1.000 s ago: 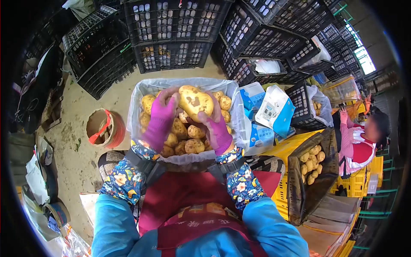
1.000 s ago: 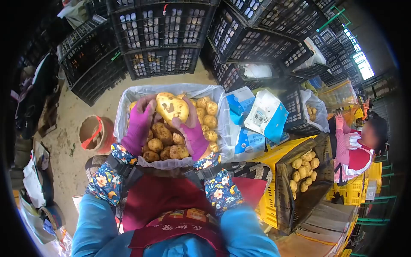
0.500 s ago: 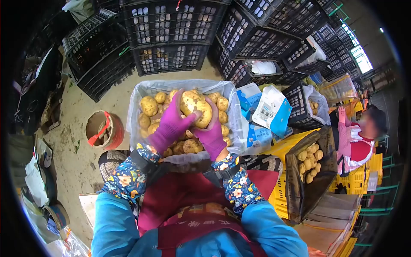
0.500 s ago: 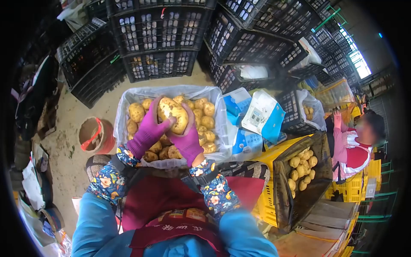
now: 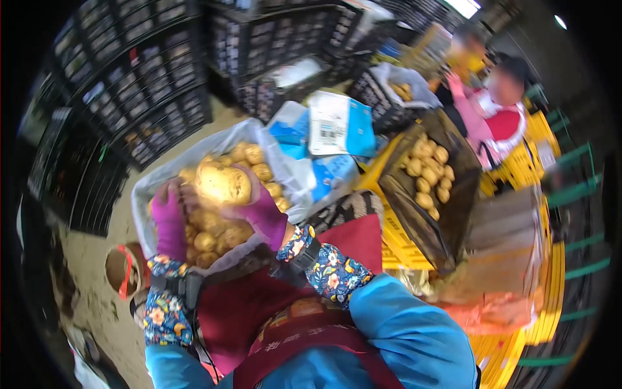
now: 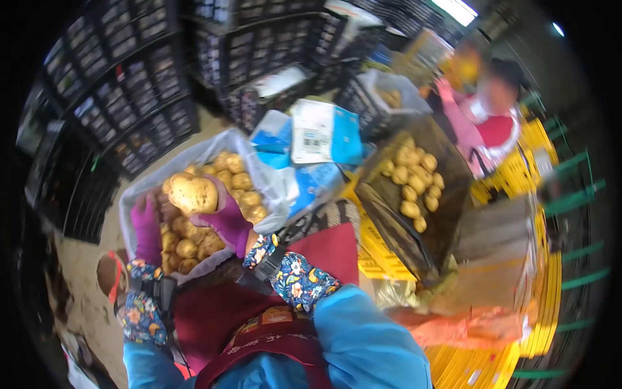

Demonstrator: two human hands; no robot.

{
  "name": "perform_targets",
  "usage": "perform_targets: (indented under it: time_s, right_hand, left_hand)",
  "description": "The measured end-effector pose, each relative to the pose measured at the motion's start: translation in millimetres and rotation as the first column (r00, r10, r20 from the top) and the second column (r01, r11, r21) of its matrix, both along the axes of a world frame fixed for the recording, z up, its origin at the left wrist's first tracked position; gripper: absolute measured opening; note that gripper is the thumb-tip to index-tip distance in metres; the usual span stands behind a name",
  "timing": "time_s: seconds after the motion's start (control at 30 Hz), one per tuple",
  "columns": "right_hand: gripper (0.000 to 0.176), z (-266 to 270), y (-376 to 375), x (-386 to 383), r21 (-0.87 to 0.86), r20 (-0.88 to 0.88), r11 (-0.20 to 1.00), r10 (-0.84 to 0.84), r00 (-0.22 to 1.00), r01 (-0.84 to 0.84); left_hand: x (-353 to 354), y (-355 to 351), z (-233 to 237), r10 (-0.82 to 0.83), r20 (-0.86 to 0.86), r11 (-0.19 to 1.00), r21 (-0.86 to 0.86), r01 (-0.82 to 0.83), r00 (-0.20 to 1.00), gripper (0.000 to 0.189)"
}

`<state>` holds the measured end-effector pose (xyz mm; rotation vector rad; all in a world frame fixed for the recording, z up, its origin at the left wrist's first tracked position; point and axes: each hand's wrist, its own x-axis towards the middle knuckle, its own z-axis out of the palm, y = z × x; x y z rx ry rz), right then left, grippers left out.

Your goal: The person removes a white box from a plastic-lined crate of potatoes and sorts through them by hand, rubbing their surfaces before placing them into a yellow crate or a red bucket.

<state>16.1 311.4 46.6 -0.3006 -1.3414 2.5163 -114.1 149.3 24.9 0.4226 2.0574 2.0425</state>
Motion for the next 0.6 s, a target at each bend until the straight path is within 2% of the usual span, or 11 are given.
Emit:
perform_targets:
  time_s: [0.07, 0.13, 0.2, 0.3, 0.33, 0.37, 0.43, 0.47, 0.5, 0.57, 0.6]
  right_hand:
    - [0.078, 36, 34, 36, -0.28, 0.018, 0.957, -0.071, 0.997, 0.074]
    - [0.058, 45, 83, 73, -0.274, -0.094, 0.91, -0.348, 0.933, 0.312]
    - [0.048, 46, 146, 114, -0.342, -0.13, 0.79, -0.576, 0.807, 0.509]
    - [0.041, 34, 233, 176, -0.502, -0.12, 0.609, -0.752, 0.648, 0.615]
    - [0.044, 7, 262, 200, -0.103, -0.127, 0.649, -0.76, 0.637, 0.754]
    - [0.046, -21, 291, 224, 0.299, -0.122, 0.531, -0.803, 0.584, 0.793]
    - [0.057, -33, 290, 218, -0.163, -0.037, 0.669, -0.738, 0.673, 0.725]
    - [0.059, 10, 250, 192, -0.227, 0.025, 0.633, -0.756, 0.654, 0.74]
    - [0.059, 29, 222, 160, -0.16, 0.023, 0.708, -0.694, 0.72, 0.688]
    - [0.059, 38, 176, 99, 0.23, 0.09, 0.867, -0.471, 0.877, 0.442]
    - [0.052, 40, 149, 65, 0.428, 0.18, 0.854, -0.403, 0.897, 0.297]
  left_hand:
    - [-9, -2, -5, -0.055, 0.242, 0.986, 0.164, 0.015, 0.969, 0.026]
    - [-9, -9, -3, 0.026, 0.259, 0.992, 0.111, -0.056, 0.966, 0.029]
    - [-8, -13, -2, -0.063, 0.253, 0.968, 0.25, -0.002, 0.965, 0.029]
    - [-3, -11, 7, -0.114, 0.261, 0.958, 0.285, 0.036, 0.959, 0.031]
    - [3, -10, 14, -0.111, 0.242, 0.958, 0.284, 0.039, 0.964, 0.032]
    - [11, -7, 26, -0.06, 0.251, 0.969, 0.249, -0.005, 0.966, 0.031]
    - [6, -14, 17, -0.067, 0.276, 0.97, 0.243, -0.002, 0.959, 0.031]
    - [6, -15, 17, -0.049, 0.286, 0.971, 0.239, -0.021, 0.957, 0.026]
    - [7, -13, 19, 0.014, 0.287, 0.983, 0.171, -0.065, 0.958, 0.024]
    - [-3, -21, 7, 0.076, 0.276, 0.992, 0.081, -0.101, 0.958, 0.023]
    - [-10, -26, -8, 0.08, 0.26, 0.993, 0.063, -0.1, 0.962, 0.023]
